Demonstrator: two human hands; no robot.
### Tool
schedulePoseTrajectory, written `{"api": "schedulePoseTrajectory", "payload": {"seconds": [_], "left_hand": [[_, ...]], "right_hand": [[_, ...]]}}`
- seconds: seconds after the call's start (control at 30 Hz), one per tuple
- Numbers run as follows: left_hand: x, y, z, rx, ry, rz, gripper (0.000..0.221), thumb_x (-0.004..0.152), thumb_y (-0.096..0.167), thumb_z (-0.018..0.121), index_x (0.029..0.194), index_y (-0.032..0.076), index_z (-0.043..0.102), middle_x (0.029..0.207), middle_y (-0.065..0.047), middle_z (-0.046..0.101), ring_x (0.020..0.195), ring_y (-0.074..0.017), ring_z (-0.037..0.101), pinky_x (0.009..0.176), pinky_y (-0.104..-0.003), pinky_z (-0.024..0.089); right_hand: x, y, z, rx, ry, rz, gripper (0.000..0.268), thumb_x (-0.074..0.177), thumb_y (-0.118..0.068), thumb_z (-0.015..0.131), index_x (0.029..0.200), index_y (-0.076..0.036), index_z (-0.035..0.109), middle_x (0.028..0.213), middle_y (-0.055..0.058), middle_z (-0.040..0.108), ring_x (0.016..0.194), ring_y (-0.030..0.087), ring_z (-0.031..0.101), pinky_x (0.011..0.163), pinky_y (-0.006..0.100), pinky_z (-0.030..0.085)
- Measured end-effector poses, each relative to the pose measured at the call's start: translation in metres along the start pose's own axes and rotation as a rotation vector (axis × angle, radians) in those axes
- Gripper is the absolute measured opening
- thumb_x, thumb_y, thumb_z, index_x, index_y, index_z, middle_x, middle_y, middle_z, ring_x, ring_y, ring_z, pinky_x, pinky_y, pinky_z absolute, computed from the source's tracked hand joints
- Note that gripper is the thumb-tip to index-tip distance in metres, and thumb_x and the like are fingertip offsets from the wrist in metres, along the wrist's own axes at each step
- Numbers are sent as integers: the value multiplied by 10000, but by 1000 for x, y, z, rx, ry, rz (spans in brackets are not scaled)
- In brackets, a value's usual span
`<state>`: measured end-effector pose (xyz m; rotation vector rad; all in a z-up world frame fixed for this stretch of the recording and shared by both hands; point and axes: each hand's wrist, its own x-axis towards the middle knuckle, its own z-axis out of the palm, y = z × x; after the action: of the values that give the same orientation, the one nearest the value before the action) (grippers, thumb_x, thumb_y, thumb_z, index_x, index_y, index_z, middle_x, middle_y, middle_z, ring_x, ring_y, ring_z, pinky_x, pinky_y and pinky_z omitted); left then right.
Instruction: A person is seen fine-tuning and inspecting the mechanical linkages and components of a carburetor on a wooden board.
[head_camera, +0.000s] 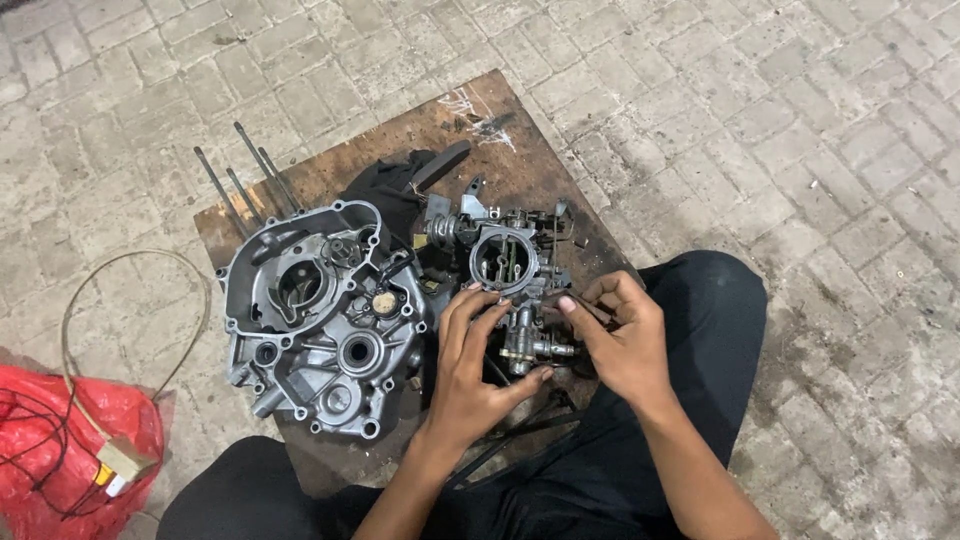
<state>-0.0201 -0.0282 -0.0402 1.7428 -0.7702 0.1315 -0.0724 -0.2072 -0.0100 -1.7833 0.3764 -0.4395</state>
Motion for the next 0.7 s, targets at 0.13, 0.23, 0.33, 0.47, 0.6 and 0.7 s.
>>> {"api": "schedulePoseTrajectory", "payload": {"seconds": [0.13, 0.23, 0.33, 0.47, 0.6, 0.7], "left_hand": [[-2, 3, -2, 130, -75, -12, 742, 719, 383, 874, 1314, 58, 573, 1412, -161, 490, 1420, -395, 389, 1182, -570, 339], [-6, -1, 6, 223, 12, 55, 610, 809, 512, 737, 1231, 90, 610, 1351, -167, 552, 1406, -424, 394, 1209, -706, 230], [-12, 0, 15, 198, 58, 191, 525, 871, 535, 659, 1197, 124, 627, 1209, -87, 669, 1250, -303, 565, 1243, -683, 205], [2, 34, -5, 8, -68, 148, 396, 837, 328, 759, 1080, 18, 725, 993, -105, 756, 1103, -295, 656, 1236, -668, 211], [4, 31, -12, -86, -86, 120, 134, 853, 167, 732, 879, 38, 755, 819, -76, 762, 937, -236, 677, 1221, -622, 287], [6, 29, -19, -109, -96, 81, 131, 861, 170, 719, 872, 45, 756, 821, -64, 770, 910, -219, 676, 1229, -603, 295]], "right_hand": [[-1, 3, -13, 130, -115, 118, 268, 839, 114, 711, 1097, 53, 665, 947, 148, 777, 802, 176, 743, 710, 257, 597], [-12, -5, -20, 21, -74, 69, 173, 812, 87, 732, 961, 31, 665, 943, 157, 814, 770, 165, 766, 609, 218, 562], [-30, -8, -27, -118, -63, 18, 196, 727, -18, 830, 903, -26, 744, 696, 58, 750, 468, 82, 524, 423, 213, 374], [-37, -28, -22, -37, -189, -5, 103, 711, 11, 819, 783, 0, 746, 617, 33, 713, 493, 82, 525, 464, 216, 419], [-34, -35, -20, 22, -268, -71, 92, 769, -16, 777, 852, 26, 771, 660, 46, 740, 504, 92, 537, 477, 229, 416], [-34, -38, -21, -26, -300, -118, 154, 735, -41, 815, 867, 21, 767, 694, 55, 745, 528, 118, 568, 509, 248, 446]]}}
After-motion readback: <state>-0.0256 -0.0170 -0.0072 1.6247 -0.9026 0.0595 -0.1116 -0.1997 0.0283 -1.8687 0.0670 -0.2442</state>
